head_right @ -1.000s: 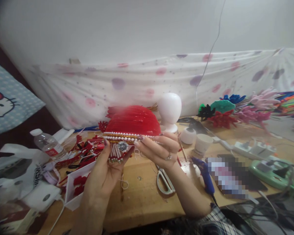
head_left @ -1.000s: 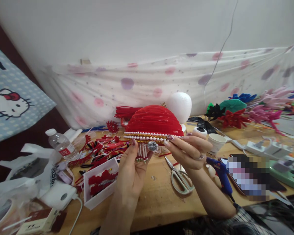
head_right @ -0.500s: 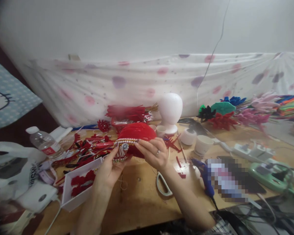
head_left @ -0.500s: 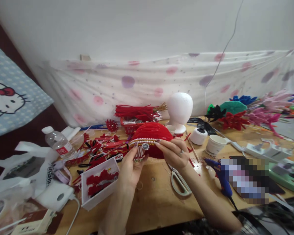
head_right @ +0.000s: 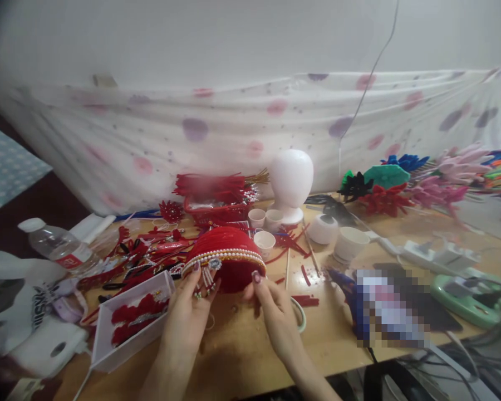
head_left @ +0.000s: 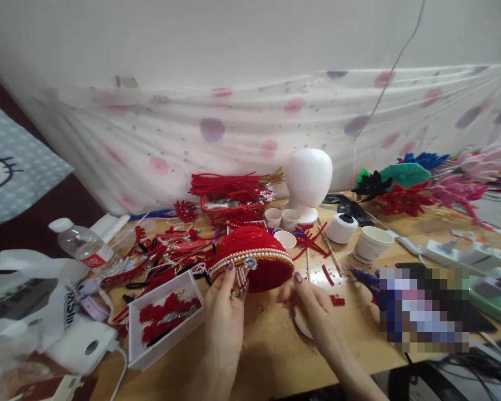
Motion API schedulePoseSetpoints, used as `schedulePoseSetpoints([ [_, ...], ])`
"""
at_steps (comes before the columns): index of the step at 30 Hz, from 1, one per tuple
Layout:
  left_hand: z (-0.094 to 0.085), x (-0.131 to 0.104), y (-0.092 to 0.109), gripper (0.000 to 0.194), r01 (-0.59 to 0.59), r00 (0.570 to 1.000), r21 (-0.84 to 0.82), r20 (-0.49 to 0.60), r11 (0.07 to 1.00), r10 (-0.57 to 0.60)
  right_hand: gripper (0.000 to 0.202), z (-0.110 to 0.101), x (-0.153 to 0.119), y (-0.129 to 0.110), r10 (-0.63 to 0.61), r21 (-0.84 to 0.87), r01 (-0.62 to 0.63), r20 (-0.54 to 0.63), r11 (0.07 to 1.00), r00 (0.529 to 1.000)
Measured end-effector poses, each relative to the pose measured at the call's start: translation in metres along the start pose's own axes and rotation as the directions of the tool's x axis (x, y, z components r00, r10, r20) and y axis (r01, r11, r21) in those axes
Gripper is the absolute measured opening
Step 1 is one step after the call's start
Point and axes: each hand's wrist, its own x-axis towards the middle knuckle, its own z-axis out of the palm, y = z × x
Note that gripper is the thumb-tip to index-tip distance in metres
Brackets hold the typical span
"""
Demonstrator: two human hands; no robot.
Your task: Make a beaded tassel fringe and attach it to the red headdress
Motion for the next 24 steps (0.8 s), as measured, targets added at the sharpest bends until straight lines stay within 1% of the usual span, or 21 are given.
schedulePoseSetpoints([
  [1, 0.0, -0.004, -0.002, 0.016, 0.011, 1.0, -0.001, 0.007, 1.0, -0.011, 0.046, 0.002, -0.002, 0.002, 0.211, 0.217, -0.224, 0.082, 0.95, 0.974],
  [2, 0.001, -0.008, -0.004, 0.019, 0.03, 0.999, -0.013, 0.012, 0.999, -0.03, 0.048, 0.004, 0.0, 0.003, 0.329, 0.388, -0.379, 0.191, 0.84, 0.925],
  [3, 0.003, -0.012, -0.005, 0.022, 0.052, 0.999, -0.031, 0.018, 0.998, -0.052, 0.045, 0.006, 0.005, 0.002, 0.36, 0.533, -0.439, 0.251, 0.723, 0.898],
  [4, 0.005, -0.015, -0.006, 0.025, 0.068, 0.997, -0.047, 0.025, 0.997, -0.067, 0.035, 0.009, 0.013, 0.001, 0.343, 0.648, -0.447, 0.289, 0.617, 0.894],
  [5, 0.007, -0.018, -0.006, 0.027, 0.082, 0.996, -0.061, 0.031, 0.995, -0.08, 0.023, 0.011, 0.021, -0.002, 0.307, 0.726, -0.422, 0.296, 0.543, 0.904],
  [6, 0.009, -0.02, -0.006, 0.029, 0.088, 0.996, -0.071, 0.037, 0.994, -0.086, 0.014, 0.013, 0.029, -0.004, 0.273, 0.762, -0.411, 0.312, 0.501, 0.91],
  [7, 0.011, -0.021, -0.006, 0.03, 0.083, 0.996, -0.079, 0.045, 0.993, -0.08, 0.008, 0.015, 0.036, -0.006, 0.253, 0.768, -0.422, 0.339, 0.481, 0.906],
  [10, 0.014, -0.02, -0.006, 0.027, 0.004, 0.998, -0.095, 0.065, 0.995, 0.002, 0.002, 0.018, 0.046, -0.009, 0.218, 0.761, -0.434, 0.375, 0.482, 0.901],
  [13, 0.013, -0.016, -0.009, 0.023, -0.131, 0.991, -0.076, 0.018, 0.988, 0.133, 0.008, 0.021, 0.046, -0.006, 0.188, 0.772, -0.412, 0.368, 0.484, 0.911],
  [15, 0.012, -0.014, -0.011, 0.023, -0.195, 0.981, -0.055, -0.017, 0.979, 0.194, 0.013, 0.022, 0.047, -0.004, 0.182, 0.782, -0.401, 0.358, 0.477, 0.916],
  [17, 0.011, -0.012, -0.013, 0.025, -0.205, 0.979, -0.053, -0.012, 0.977, 0.205, 0.019, 0.022, 0.049, -0.003, 0.169, 0.785, -0.384, 0.346, 0.485, 0.923],
  [19, 0.011, -0.011, -0.013, 0.027, -0.182, 0.983, -0.056, 0.01, 0.982, 0.183, 0.022, 0.021, 0.053, -0.004, 0.134, 0.771, -0.353, 0.335, 0.53, 0.933],
  [22, 0.01, -0.009, -0.012, 0.027, -0.163, 0.985, -0.049, 0.046, 0.985, 0.166, 0.023, 0.02, 0.058, -0.006, 0.089, 0.736, -0.314, 0.329, 0.6, 0.94],
  [24, 0.007, -0.007, -0.013, 0.025, -0.171, 0.983, -0.04, 0.065, 0.984, 0.173, 0.021, 0.019, 0.06, -0.007, 0.087, 0.728, -0.311, 0.328, 0.611, 0.941],
])
